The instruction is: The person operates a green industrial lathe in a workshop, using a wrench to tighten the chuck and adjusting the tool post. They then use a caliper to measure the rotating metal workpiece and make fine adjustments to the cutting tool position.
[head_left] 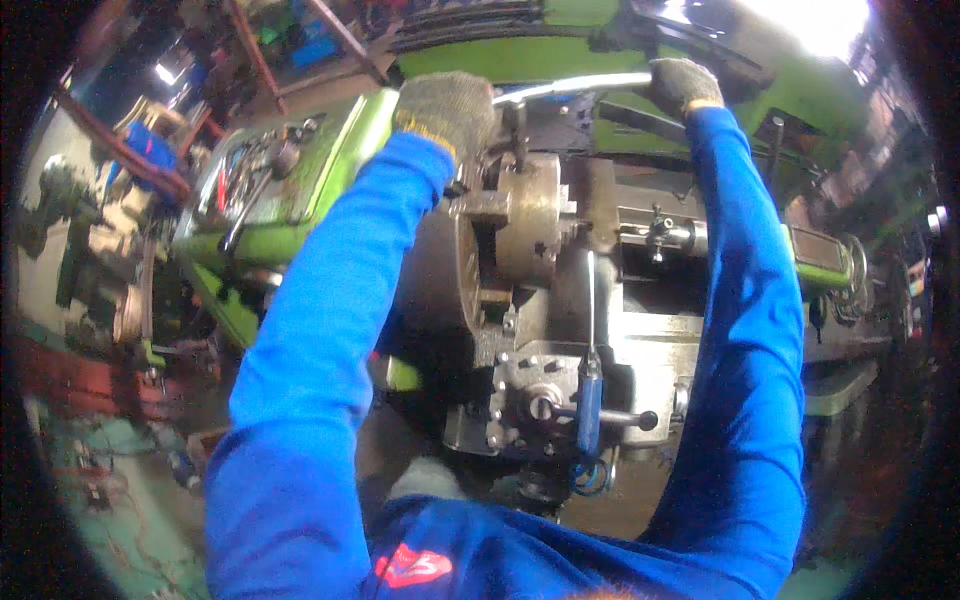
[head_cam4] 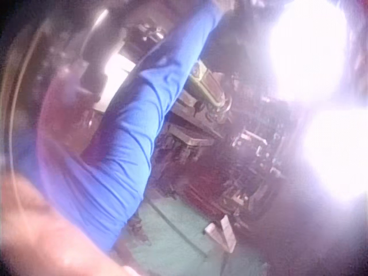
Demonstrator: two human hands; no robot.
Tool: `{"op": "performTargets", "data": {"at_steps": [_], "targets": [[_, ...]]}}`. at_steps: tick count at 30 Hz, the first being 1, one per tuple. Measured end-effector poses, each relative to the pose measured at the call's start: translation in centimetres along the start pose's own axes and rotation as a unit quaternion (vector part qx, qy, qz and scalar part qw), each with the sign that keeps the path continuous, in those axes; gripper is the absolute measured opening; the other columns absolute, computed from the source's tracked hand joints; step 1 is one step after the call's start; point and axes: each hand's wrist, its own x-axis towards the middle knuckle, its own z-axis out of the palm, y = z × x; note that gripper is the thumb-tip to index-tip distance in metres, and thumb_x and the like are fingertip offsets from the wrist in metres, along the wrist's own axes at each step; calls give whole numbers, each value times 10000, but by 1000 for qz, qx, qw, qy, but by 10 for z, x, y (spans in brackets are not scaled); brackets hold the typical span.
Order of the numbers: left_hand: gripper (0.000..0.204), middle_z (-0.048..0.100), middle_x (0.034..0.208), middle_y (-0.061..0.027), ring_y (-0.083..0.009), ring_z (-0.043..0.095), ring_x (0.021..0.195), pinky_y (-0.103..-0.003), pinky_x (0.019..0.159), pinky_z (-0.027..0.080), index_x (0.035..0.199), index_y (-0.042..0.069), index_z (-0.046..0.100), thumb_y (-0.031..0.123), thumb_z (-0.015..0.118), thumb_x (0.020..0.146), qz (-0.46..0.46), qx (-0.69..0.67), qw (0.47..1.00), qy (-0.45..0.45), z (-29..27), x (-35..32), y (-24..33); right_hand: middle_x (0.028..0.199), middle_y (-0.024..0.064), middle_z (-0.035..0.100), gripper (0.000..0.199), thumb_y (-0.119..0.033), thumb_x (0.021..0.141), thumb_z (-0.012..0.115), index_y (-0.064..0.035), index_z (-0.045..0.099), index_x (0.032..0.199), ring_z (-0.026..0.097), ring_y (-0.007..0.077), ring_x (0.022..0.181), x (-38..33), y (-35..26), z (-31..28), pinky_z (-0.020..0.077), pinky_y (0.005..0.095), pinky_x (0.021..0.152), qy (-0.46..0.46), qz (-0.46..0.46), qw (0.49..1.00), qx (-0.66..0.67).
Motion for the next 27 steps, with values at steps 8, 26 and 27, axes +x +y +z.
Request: {"op": "performTargets", "data": {"at_steps": [8,26,27], "targets": [[354,771,1055,-166,-359,751,995,-488,875,592,1072,137,808,400,686,868,-34,-38,999,3,6,11,5,1118,177,749,300,-381,919,707,-137,774,1080,718,353,1084,15,2,25,567,486,936,10,-60,998,24],[422,764,997,-216,-356,756,918,-470,877,584,1059,126,799,497,637,941,-29,-82,996,21,10,25,26,1189,232,708,366,-305,913,682,-66,725,1186,666,397,1135,24,91,51,528,466,974,5,-32,999,16],[396,764,985,-214,-364,752,920,-472,869,585,1038,109,801,448,613,954,-24,-30,997,60,15,26,19,1187,230,709,366,-304,911,683,-66,724,1186,669,394,1130,12,82,42,530,465,970,9,-36,999,13]]}}
